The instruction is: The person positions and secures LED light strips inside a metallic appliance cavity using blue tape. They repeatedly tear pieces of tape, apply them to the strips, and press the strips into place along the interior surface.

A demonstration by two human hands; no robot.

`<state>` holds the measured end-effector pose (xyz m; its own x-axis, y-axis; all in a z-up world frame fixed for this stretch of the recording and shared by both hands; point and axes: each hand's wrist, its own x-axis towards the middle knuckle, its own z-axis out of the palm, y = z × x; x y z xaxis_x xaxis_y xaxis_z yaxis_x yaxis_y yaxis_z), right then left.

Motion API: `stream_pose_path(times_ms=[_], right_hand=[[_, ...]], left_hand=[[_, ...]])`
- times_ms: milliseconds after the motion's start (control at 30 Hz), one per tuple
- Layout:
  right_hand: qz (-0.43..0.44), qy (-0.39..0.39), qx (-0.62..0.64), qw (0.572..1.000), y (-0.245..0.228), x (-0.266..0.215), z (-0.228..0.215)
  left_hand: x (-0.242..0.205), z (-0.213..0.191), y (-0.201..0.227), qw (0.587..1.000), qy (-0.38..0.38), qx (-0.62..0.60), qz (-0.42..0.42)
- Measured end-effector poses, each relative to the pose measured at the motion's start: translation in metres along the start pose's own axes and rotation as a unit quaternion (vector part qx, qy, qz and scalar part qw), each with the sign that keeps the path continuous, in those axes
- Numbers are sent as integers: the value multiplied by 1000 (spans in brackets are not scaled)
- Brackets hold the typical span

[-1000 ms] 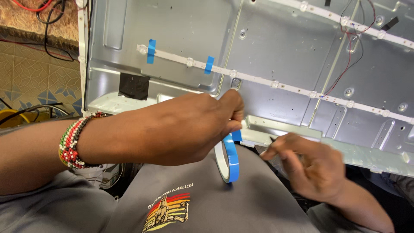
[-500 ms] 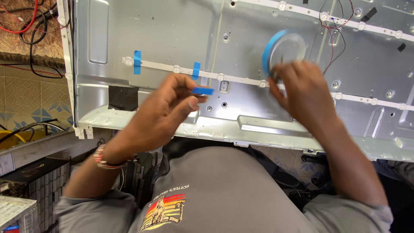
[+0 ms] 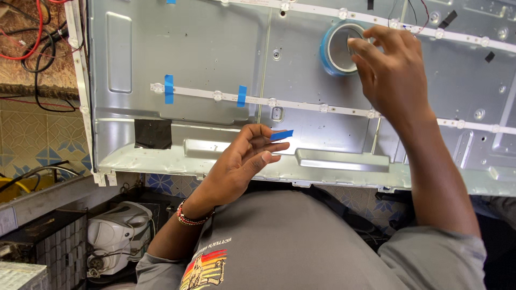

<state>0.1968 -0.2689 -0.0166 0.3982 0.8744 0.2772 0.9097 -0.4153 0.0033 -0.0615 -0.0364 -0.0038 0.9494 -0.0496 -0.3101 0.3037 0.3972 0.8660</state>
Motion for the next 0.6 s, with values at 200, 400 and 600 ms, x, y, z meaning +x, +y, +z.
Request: stream_pose_path(times_ms=[200, 400, 600], right_hand=[[311, -55, 560, 766, -99, -17, -29], [335, 22, 676, 656, -127, -32, -19], [335, 50, 554, 761, -131, -33, -31]], left_hand=[[5, 4, 7, 985, -138, -87, 55], [2, 9, 12, 974, -184, -115, 59], [4, 17, 3, 983, -158, -84, 48]])
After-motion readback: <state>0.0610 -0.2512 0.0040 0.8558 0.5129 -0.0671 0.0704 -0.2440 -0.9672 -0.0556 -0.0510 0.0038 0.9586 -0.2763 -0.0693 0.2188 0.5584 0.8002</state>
